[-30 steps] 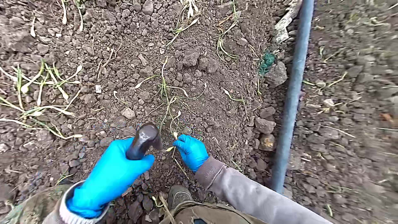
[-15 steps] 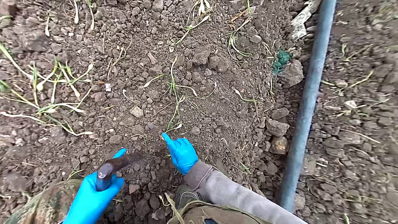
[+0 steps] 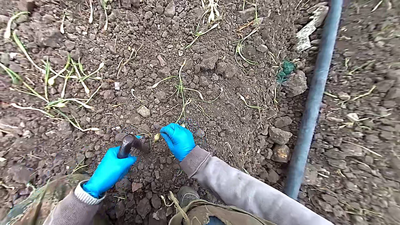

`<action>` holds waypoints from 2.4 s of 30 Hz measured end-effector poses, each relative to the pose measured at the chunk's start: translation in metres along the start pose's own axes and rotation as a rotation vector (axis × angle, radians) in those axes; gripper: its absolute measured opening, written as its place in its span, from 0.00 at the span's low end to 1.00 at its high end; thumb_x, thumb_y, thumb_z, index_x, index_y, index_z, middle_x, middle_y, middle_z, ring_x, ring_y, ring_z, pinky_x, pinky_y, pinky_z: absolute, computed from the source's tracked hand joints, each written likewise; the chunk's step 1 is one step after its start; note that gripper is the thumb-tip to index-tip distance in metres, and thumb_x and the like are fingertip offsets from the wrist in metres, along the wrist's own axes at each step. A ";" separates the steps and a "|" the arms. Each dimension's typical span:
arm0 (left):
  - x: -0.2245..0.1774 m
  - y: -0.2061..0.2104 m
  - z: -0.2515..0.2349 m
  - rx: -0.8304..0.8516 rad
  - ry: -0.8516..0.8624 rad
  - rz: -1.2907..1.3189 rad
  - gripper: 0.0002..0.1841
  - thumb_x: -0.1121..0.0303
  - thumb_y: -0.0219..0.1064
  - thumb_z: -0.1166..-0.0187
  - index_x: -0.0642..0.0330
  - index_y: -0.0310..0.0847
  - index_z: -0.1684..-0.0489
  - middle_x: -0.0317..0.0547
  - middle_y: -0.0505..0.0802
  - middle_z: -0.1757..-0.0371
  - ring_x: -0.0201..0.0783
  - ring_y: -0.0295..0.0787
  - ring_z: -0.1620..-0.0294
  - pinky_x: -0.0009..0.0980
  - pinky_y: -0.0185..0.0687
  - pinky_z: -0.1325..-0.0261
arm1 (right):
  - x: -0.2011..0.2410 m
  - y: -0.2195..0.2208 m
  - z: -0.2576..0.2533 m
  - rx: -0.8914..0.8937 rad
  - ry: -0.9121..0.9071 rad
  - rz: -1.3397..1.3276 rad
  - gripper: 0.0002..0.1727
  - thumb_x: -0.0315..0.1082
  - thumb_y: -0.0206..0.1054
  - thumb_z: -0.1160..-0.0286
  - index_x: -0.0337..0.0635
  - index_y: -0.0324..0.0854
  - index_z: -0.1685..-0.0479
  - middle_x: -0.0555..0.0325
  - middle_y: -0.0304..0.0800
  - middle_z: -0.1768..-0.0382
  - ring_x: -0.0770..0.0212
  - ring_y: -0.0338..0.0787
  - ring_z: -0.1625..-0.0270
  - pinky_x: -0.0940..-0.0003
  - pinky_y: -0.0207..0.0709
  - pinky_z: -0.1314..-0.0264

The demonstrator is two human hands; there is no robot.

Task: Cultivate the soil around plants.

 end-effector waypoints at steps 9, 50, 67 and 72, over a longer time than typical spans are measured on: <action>-0.011 0.006 0.017 -0.078 0.048 -0.019 0.07 0.69 0.69 0.39 0.54 0.84 0.65 0.37 0.73 0.91 0.32 0.65 0.94 0.30 0.63 0.89 | 0.004 0.043 0.034 0.124 0.010 0.179 0.05 0.30 0.72 0.25 0.44 0.94 0.57 0.48 0.94 0.58 0.46 0.94 0.54 0.50 0.89 0.53; -0.045 -0.085 0.000 0.072 0.095 -0.285 0.02 0.71 0.74 0.34 0.51 0.88 0.73 0.37 0.82 0.83 0.34 0.74 0.84 0.35 0.68 0.80 | 0.081 -0.007 -0.102 0.684 -0.086 0.268 0.11 0.37 0.64 0.14 0.47 0.92 0.50 0.52 0.92 0.50 0.51 0.92 0.45 0.50 0.86 0.45; 0.042 -0.174 0.047 -0.311 0.160 0.120 0.05 0.65 0.72 0.44 0.46 0.80 0.82 0.32 0.77 0.90 0.28 0.67 0.93 0.26 0.63 0.89 | 0.072 0.111 -0.167 0.461 0.126 0.446 0.23 0.42 0.62 0.14 0.49 0.81 0.23 0.44 0.84 0.28 0.41 0.83 0.27 0.42 0.78 0.30; 0.013 -0.180 0.056 -0.287 0.313 0.295 0.18 0.71 0.70 0.39 0.52 0.87 0.47 0.34 0.80 0.86 0.28 0.71 0.91 0.24 0.71 0.85 | 0.058 0.124 -0.200 0.500 0.067 0.462 0.12 0.36 0.67 0.17 0.45 0.91 0.44 0.45 0.86 0.35 0.41 0.84 0.30 0.43 0.79 0.30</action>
Point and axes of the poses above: each hand's wrist, its own z-axis away from the middle knuckle, its own y-axis out of the palm, x = y × z, the point moved 1 cm from there along -z, towards the middle knuckle
